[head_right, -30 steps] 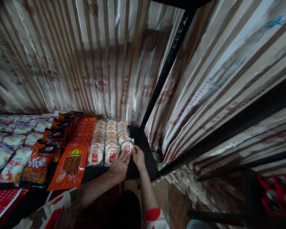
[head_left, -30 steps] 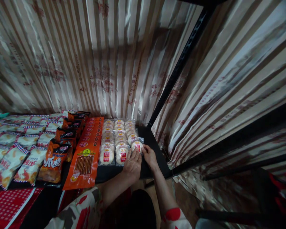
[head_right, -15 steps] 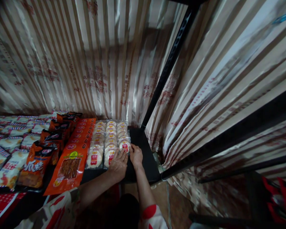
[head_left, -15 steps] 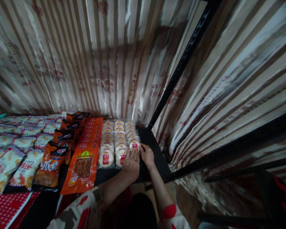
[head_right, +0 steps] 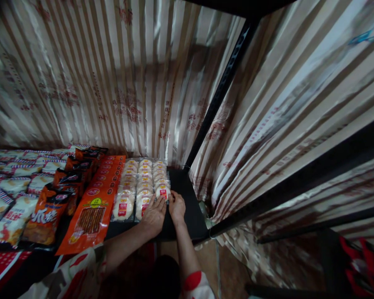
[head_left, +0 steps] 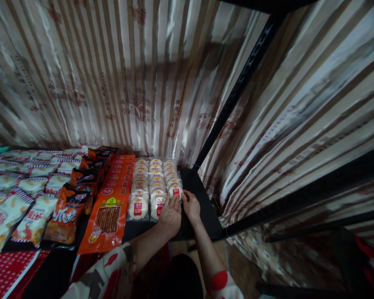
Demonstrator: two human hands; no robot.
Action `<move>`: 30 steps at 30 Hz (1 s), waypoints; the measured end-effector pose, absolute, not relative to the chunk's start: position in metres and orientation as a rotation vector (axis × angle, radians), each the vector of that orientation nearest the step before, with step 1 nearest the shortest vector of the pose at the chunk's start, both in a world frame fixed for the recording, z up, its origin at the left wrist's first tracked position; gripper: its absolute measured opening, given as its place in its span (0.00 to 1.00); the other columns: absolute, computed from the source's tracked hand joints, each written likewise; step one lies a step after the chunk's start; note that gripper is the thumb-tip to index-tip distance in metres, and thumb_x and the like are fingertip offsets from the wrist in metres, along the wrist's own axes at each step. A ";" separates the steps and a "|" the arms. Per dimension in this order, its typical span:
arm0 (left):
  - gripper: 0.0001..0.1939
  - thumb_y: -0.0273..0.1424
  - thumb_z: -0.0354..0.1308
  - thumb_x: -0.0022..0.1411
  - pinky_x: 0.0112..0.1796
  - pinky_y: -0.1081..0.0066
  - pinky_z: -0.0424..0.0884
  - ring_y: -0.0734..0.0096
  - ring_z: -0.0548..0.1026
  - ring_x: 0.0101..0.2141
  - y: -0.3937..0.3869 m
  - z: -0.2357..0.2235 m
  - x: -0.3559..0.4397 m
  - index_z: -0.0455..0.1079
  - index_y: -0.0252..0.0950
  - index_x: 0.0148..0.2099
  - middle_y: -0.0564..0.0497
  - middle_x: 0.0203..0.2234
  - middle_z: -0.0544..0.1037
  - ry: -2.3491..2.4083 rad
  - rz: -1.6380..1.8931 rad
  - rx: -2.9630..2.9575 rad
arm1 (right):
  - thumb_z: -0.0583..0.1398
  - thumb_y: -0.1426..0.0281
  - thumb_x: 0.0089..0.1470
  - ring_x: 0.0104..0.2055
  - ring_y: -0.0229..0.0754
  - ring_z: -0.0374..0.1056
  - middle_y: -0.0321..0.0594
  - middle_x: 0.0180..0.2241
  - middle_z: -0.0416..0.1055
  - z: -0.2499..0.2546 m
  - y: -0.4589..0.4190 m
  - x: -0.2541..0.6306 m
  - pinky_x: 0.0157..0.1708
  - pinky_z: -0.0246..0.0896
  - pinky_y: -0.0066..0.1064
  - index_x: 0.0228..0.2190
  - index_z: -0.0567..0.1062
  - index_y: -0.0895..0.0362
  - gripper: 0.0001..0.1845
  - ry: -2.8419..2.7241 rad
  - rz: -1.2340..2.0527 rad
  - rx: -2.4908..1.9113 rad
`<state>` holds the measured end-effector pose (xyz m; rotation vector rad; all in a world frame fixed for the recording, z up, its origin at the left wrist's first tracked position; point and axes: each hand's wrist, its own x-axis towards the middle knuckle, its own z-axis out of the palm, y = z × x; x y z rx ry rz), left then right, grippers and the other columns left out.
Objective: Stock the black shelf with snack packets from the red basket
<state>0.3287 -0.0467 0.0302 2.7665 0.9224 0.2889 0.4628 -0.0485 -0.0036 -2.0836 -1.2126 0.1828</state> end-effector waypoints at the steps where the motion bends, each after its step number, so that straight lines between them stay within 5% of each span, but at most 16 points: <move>1: 0.23 0.24 0.38 0.59 0.59 0.55 0.44 0.59 0.56 0.58 -0.047 0.032 0.329 0.62 0.22 0.54 0.35 0.55 0.63 0.919 0.279 2.768 | 0.50 0.64 0.52 0.39 0.44 0.68 0.47 0.37 0.73 -0.003 -0.050 0.462 0.41 0.61 0.31 0.41 0.74 0.60 0.20 -1.203 0.180 -2.074; 13: 0.22 0.25 0.39 0.61 0.58 0.57 0.49 0.58 0.56 0.58 -0.068 0.038 0.319 0.63 0.25 0.53 0.37 0.53 0.65 0.914 0.273 2.754 | 0.48 0.65 0.50 0.42 0.48 0.65 0.54 0.40 0.69 -0.004 -0.080 0.438 0.45 0.58 0.37 0.42 0.72 0.65 0.24 -1.098 0.014 -2.026; 20: 0.21 0.27 0.48 0.56 0.56 0.58 0.55 0.55 0.61 0.55 -0.086 0.029 0.298 0.66 0.24 0.51 0.37 0.51 0.68 0.845 0.405 2.700 | 0.49 0.65 0.50 0.43 0.47 0.63 0.49 0.39 0.70 0.000 -0.103 0.409 0.46 0.58 0.40 0.37 0.73 0.60 0.19 -1.001 -0.010 -1.875; 30: 0.12 0.27 0.45 0.60 0.46 0.65 0.67 0.66 0.69 0.42 -0.124 0.007 0.218 0.68 0.30 0.41 0.44 0.37 0.74 0.615 0.803 2.593 | 0.47 0.69 0.52 0.35 0.38 0.66 0.45 0.38 0.68 0.004 -0.150 0.321 0.38 0.63 0.34 0.36 0.72 0.58 0.16 -0.950 0.204 -1.659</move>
